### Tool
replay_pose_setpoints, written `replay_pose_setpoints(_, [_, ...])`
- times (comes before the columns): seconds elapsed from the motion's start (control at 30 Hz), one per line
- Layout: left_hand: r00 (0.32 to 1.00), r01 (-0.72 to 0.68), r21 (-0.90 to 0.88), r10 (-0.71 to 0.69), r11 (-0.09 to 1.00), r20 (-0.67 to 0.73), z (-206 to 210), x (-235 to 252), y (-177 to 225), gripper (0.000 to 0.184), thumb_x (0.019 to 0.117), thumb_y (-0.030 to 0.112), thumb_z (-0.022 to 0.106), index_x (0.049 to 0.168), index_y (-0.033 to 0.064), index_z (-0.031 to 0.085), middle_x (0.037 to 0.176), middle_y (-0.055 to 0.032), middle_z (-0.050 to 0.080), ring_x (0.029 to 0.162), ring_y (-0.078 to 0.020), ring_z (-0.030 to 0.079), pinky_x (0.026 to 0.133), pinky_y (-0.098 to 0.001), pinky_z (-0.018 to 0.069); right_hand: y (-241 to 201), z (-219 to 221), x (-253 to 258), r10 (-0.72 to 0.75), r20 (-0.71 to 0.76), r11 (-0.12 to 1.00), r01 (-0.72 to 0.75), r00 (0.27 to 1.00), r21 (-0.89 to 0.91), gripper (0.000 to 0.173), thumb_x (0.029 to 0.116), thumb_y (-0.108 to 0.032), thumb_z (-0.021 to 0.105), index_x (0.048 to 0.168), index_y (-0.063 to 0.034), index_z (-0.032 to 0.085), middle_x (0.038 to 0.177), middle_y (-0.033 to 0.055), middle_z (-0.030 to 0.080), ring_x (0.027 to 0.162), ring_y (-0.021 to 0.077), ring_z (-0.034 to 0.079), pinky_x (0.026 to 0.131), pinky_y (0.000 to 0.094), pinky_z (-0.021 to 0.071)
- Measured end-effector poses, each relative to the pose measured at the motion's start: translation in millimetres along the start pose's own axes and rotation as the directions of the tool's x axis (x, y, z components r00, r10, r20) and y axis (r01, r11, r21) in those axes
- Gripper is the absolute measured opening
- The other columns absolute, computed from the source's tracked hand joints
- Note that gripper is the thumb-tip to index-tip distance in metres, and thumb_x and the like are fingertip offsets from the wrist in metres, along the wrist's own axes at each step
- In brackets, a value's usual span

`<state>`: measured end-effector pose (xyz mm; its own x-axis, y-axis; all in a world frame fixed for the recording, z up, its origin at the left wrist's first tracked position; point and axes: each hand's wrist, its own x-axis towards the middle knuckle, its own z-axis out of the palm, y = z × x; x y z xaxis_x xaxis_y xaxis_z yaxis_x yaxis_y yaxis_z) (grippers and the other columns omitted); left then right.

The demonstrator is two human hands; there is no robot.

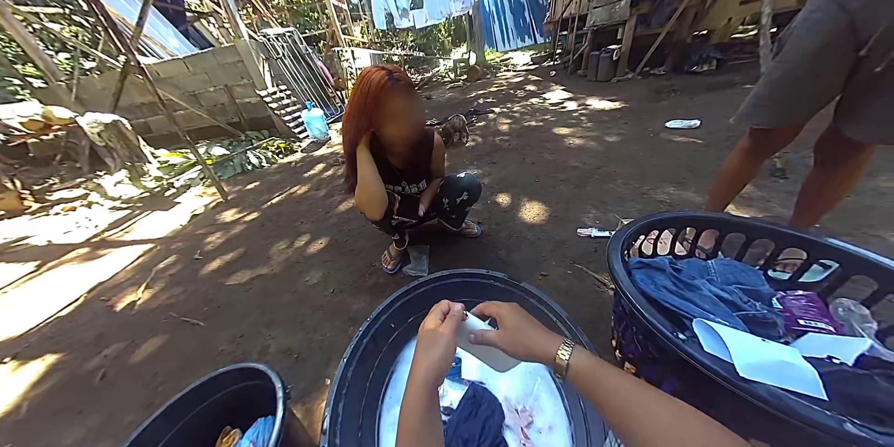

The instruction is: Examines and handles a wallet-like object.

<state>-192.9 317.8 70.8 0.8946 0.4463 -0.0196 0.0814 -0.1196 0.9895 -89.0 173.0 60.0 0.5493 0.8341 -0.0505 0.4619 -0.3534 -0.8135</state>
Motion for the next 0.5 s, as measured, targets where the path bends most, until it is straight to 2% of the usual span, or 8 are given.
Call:
replay_pose_setpoints(0.03, [0.999,-0.033,0.000,0.033,0.999,0.010,1,-1,-1,0.023,0.1076,0.013,0.048,0.095,0.0018,0.064,0.091,-0.0064,0.062,0.086,-0.0128,0.060,0.081,-0.0303,0.0501,-2,0,-1,-0.005,-0.012,1.000,0.005,1.000,-0.003,0.037,0.0997,-0.028,0.068,0.124,-0.0002,0.067,0.113,0.0176,0.070,0.102,0.0267,0.068,0.095,0.0459,0.0523])
replay_pose_setpoints(0.1, [0.994,-0.111,-0.004,0.111,0.994,-0.006,1,-1,-4,0.014,0.1033,0.012,0.057,0.102,0.0010,0.064,0.090,-0.0063,0.064,0.082,-0.0121,0.062,0.078,-0.0296,0.0522,-5,-4,-4,-0.027,-0.032,0.999,0.026,0.999,-0.029,0.031,0.1033,-0.024,0.062,0.122,-0.0005,0.069,0.109,0.0176,0.071,0.101,0.0271,0.068,0.095,0.0473,0.0518])
replay_pose_setpoints(0.13, [0.990,-0.142,-0.009,0.142,0.990,-0.001,0,-1,-5,0.018,0.1002,0.012,0.061,0.113,-0.0006,0.060,0.093,-0.0073,0.065,0.083,-0.0121,0.064,0.078,-0.0293,0.0541,-7,-5,-6,-0.044,-0.053,0.999,0.042,0.998,-0.034,0.030,0.1041,-0.023,0.060,0.121,-0.0002,0.069,0.107,0.0176,0.071,0.099,0.0267,0.068,0.094,0.0469,0.0522])
replay_pose_setpoints(0.2, [0.986,-0.165,-0.017,0.165,0.986,0.030,-1,-2,-3,0.048,0.0954,0.013,0.067,0.136,-0.0022,0.047,0.103,-0.0097,0.066,0.087,-0.0121,0.066,0.081,-0.0286,0.0560,-9,-6,-9,-0.090,-0.106,0.996,0.088,0.990,-0.021,0.027,0.1043,-0.021,0.059,0.114,0.0010,0.070,0.097,0.0154,0.070,0.089,0.0225,0.066,0.085,0.0422,0.0524])
replay_pose_setpoints(0.23, [0.985,-0.162,-0.017,0.163,0.987,0.053,-2,-3,-1,0.049,0.0952,0.014,0.068,0.137,-0.0023,0.049,0.106,-0.0095,0.067,0.090,-0.0117,0.066,0.083,-0.0281,0.0554,-10,-6,-10,-0.108,-0.127,0.994,0.106,0.986,-0.018,0.026,0.1045,-0.021,0.059,0.111,0.0014,0.070,0.093,0.0142,0.069,0.084,0.0207,0.064,0.082,0.0403,0.0518])
replay_pose_setpoints(0.37, [0.969,-0.230,0.086,0.219,0.970,0.115,-4,-5,0,0.033,0.0934,0.014,0.071,0.122,0.0001,0.066,0.108,-0.0070,0.071,0.095,-0.0084,0.068,0.088,-0.0264,0.0562,-10,-4,-13,-0.164,-0.191,0.986,0.166,0.968,-0.008,0.025,0.1044,-0.020,0.058,0.104,0.0020,0.070,0.085,0.0108,0.067,0.077,0.0154,0.061,0.075,0.0348,0.0498])
replay_pose_setpoints(0.43, [0.955,-0.297,0.103,0.293,0.949,0.048,-1,-5,-2,0.024,0.0903,0.012,0.074,0.112,0.0014,0.070,0.105,-0.0058,0.071,0.092,-0.0073,0.068,0.085,-0.0244,0.0559,-9,-5,-12,-0.172,-0.207,0.983,0.180,0.963,0.020,0.024,0.1036,-0.020,0.060,0.106,0.0005,0.071,0.088,0.0089,0.068,0.078,0.0116,0.060,0.076,0.0306,0.0496])
replay_pose_setpoints(0.5, [0.935,-0.350,0.105,0.353,0.931,-0.010,3,-4,-4,0.023,0.0879,0.010,0.076,0.109,0.0019,0.073,0.103,-0.0053,0.070,0.091,-0.0069,0.067,0.084,-0.0225,0.0557,-7,-6,-12,-0.199,-0.235,0.977,0.211,0.952,0.030,0.023,0.1025,-0.020,0.062,0.110,0.0000,0.072,0.100,0.0100,0.070,0.090,0.0116,0.064,0.085,0.0293,0.0515])
